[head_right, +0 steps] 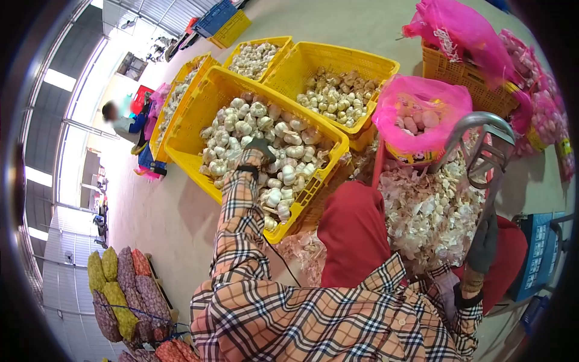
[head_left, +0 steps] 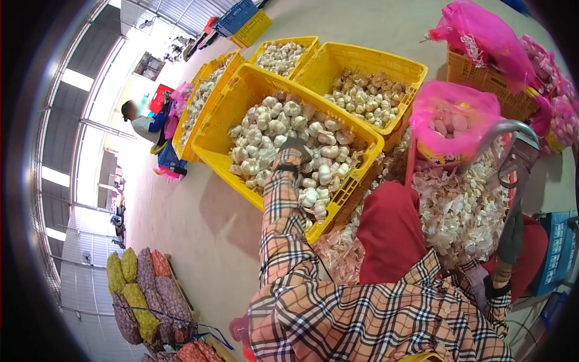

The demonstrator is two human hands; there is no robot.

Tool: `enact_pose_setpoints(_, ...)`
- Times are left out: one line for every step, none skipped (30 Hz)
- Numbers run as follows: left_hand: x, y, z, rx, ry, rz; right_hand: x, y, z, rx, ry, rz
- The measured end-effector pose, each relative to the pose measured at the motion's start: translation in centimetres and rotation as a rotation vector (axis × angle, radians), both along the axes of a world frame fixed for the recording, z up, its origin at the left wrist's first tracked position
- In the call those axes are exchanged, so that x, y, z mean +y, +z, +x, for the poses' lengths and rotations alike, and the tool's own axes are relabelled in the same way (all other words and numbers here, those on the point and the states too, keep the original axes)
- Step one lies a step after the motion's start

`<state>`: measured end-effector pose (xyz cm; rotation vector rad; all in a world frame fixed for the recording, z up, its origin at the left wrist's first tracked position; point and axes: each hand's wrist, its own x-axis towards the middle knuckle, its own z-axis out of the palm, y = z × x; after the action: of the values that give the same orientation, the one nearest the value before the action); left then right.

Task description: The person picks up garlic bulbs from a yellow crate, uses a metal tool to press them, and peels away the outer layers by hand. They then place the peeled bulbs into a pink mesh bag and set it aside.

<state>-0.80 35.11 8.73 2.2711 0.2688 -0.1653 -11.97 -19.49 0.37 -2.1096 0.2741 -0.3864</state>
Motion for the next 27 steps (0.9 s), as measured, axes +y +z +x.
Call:
enact_pose_setpoints(-1.1,0.6,-0.5,-0.051,0.006,-0.119,-0.2,-0.1,0.0,-0.006,-0.011,0.002)
enact_pose_setpoints(-2.1,1.0,-1.0,-0.1,0.01,-0.239,-0.4,-0.6,-0.1,-0.004,0.029,0.044)
enact_pose_setpoints(-3.1,1.4,-1.6,-0.146,0.016,-0.358,-0.5,-0.8,-0.2,0.0,0.072,0.088)
enact_pose_setpoints(-3.9,1.8,-2.3,-0.189,0.024,-0.476,-0.4,-0.7,-0.3,-0.056,0.05,-0.033)
enact_pose_setpoints(-4.8,2.1,-3.3,-0.228,0.036,-0.595,-0.2,-0.8,-0.2,-0.054,0.044,-0.03)
enact_pose_setpoints(-5.6,2.0,-4.5,-0.268,0.054,-0.717,-0.1,-0.9,0.1,-0.04,0.085,0.126)
enact_pose_setpoints(-6.5,1.9,-5.6,-0.308,0.072,-0.843,-0.1,-0.9,0.5,-0.027,0.125,0.279)
enact_pose_setpoints(-7.5,1.7,-6.5,-0.349,0.084,-0.973,0.4,-0.2,0.6,-0.054,0.129,0.251)
enact_pose_setpoints(-8.8,1.3,-7.1,-0.388,0.092,-1.105,0.7,0.2,0.6,-0.059,0.119,0.243)
enact_pose_setpoints(-10.0,0.4,-8.2,-0.409,0.072,-1.244,0.9,0.4,0.4,-0.067,0.146,0.232)
enact_pose_setpoints(-11.2,-0.9,-8.7,-0.425,0.052,-1.385,1.0,0.4,0.4,-0.074,0.171,0.221)
enact_pose_setpoints(-12.4,-2.8,-7.9,-0.459,-0.264,-1.68,1.0,-0.3,0.5,-0.107,0.074,0.168)
enact_pose_setpoints(-16.1,-0.6,-9.1,-0.402,-0.071,-1.669,0.8,0.7,0.4,-0.106,0.055,0.153)
enact_pose_setpoints(-18.2,0.4,-9.7,-0.297,-0.03,-1.624,0.7,2.1,0.1,0.104,0.057,0.187)
enact_pose_setpoints(-20.2,1.1,-9.9,-0.185,0.004,-1.577,0.6,3.2,-0.4,0.317,0.047,0.227)
enact_pose_setpoints(-22.6,1.8,-9.6,-0.139,0.016,-1.598,0.5,3.4,-0.9,0.267,0.047,0.267)
enact_pose_setpoints(-24.4,1.6,-9.1,-0.099,-0.017,-1.624,0.6,3.7,-1.2,0.213,0.043,0.304)
enact_pose_setpoints(-26.0,1.3,-8.6,-0.055,-0.025,-1.617,1.4,6.3,-1.7,0.33,-0.014,0.45)
enact_pose_setpoints(-27.4,0.9,-8.3,-0.013,-0.03,-1.607,1.2,7.3,-2.0,0.366,0.014,0.517)
enact_pose_setpoints(-28.4,0.6,-7.8,0.042,-0.048,-1.604,1.4,8.5,-2.3,0.387,0.014,0.571)
enact_pose_setpoints(-29.5,0.0,-7.3,0.077,-0.069,-1.622,1.5,9.5,-2.5,0.408,0.018,0.628)
enact_pose_setpoints(-30.5,-0.7,-6.8,0.128,-0.097,-1.573,1.5,10.2,-2.6,0.407,-0.017,0.618)
enact_pose_setpoints(-31.4,-1.4,-6.4,0.174,-0.122,-1.521,1.5,10.7,-2.6,0.445,0.004,0.617)
enact_pose_setpoints(-32.4,-2.4,-6.2,0.221,-0.12,-1.519,1.5,11.0,-2.6,0.484,0.028,0.619)
enact_pose_setpoints(-33.5,-2.8,-6.3,0.245,-0.126,-1.531,1.4,11.1,-2.6,0.491,0.004,0.612)
enact_pose_setpoints(-34.6,-3.2,-6.5,0.25,-0.126,-1.465,1.4,11.2,-2.6,0.491,0.025,0.55)
enact_pose_setpoints(-35.3,-3.4,-6.5,0.254,-0.127,-1.397,1.4,11.2,-2.6,0.493,0.047,0.49)
